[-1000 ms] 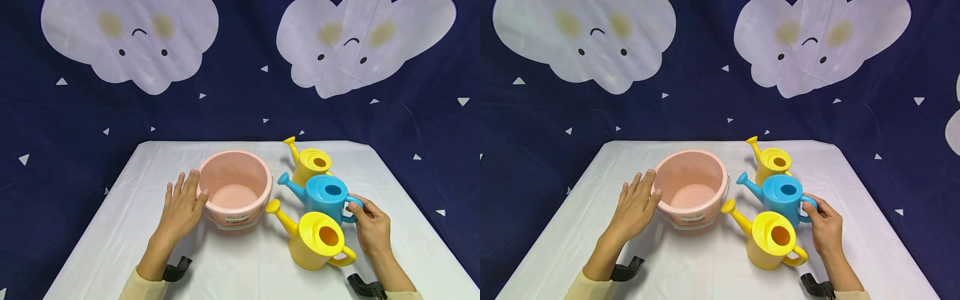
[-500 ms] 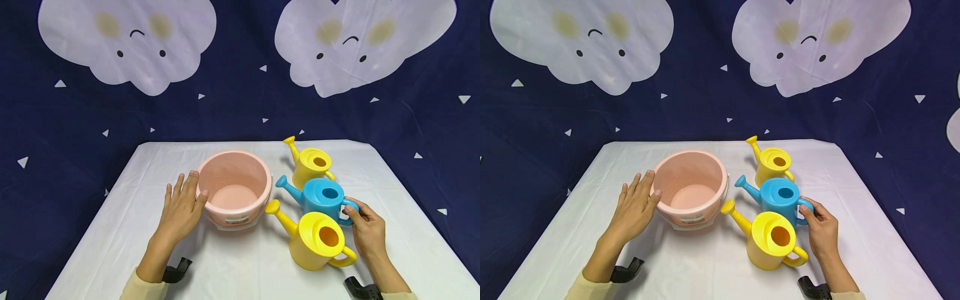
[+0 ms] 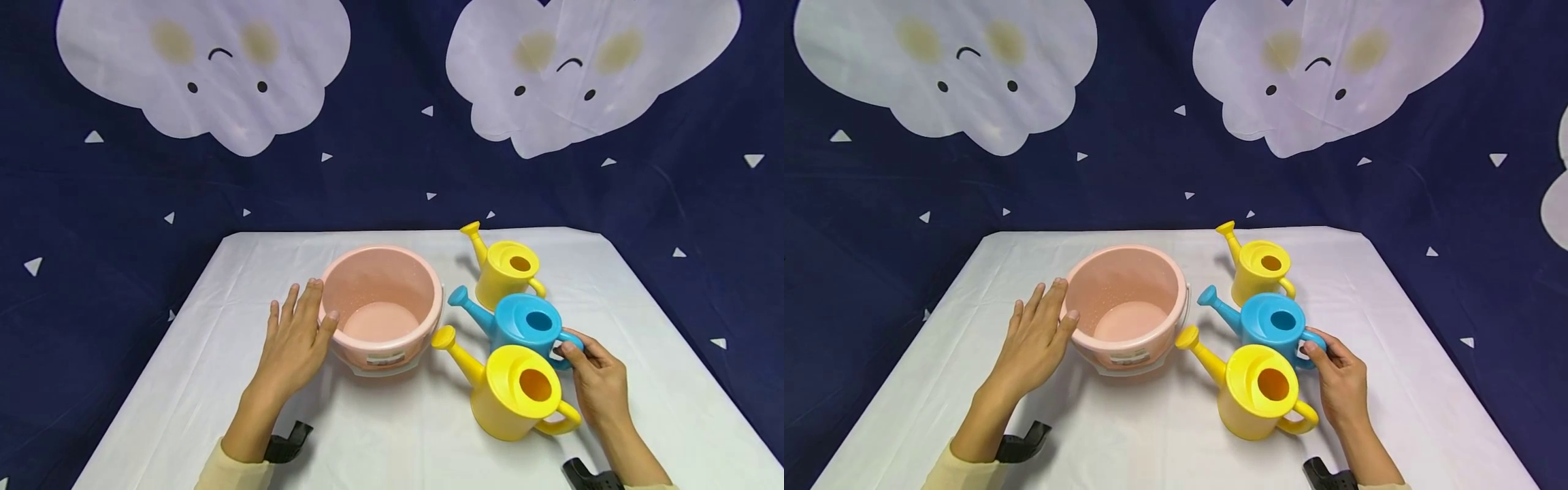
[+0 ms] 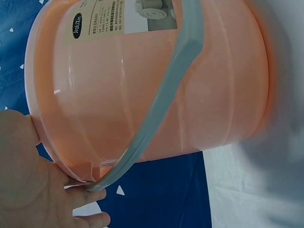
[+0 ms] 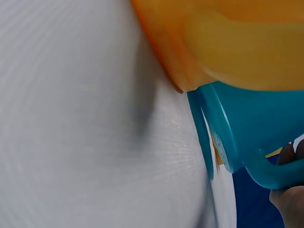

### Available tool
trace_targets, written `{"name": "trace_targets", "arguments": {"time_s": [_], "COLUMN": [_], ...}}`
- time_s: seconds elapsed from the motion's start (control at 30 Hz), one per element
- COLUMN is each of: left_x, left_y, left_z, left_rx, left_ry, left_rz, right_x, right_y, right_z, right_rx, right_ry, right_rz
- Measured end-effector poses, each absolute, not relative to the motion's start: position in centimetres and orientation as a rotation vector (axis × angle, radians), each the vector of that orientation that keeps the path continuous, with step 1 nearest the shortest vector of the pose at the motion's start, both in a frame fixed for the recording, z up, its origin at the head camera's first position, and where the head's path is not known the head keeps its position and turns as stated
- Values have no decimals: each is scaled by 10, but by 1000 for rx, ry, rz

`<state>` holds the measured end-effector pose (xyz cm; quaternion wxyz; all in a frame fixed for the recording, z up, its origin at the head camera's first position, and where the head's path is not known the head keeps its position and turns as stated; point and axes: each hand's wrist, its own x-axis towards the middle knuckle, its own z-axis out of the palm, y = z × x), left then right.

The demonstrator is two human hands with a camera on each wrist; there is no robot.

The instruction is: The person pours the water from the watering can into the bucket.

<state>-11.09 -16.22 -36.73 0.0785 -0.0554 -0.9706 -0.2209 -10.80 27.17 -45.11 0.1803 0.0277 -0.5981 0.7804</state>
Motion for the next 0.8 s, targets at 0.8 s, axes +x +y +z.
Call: {"name": "trace_targets", "arguments": {"time_s": [0.8], "left_x": [-112], "left_y": [-163], "left_z": [-370], "left_rx": [-165], "left_ry": [-2896], "left_rz": [-663], "right_x": [-109], "right_y": [274], "right_z": [-453], "right_rx": [-88], "right_ry": [-2052], "right_rz": [2015]}}
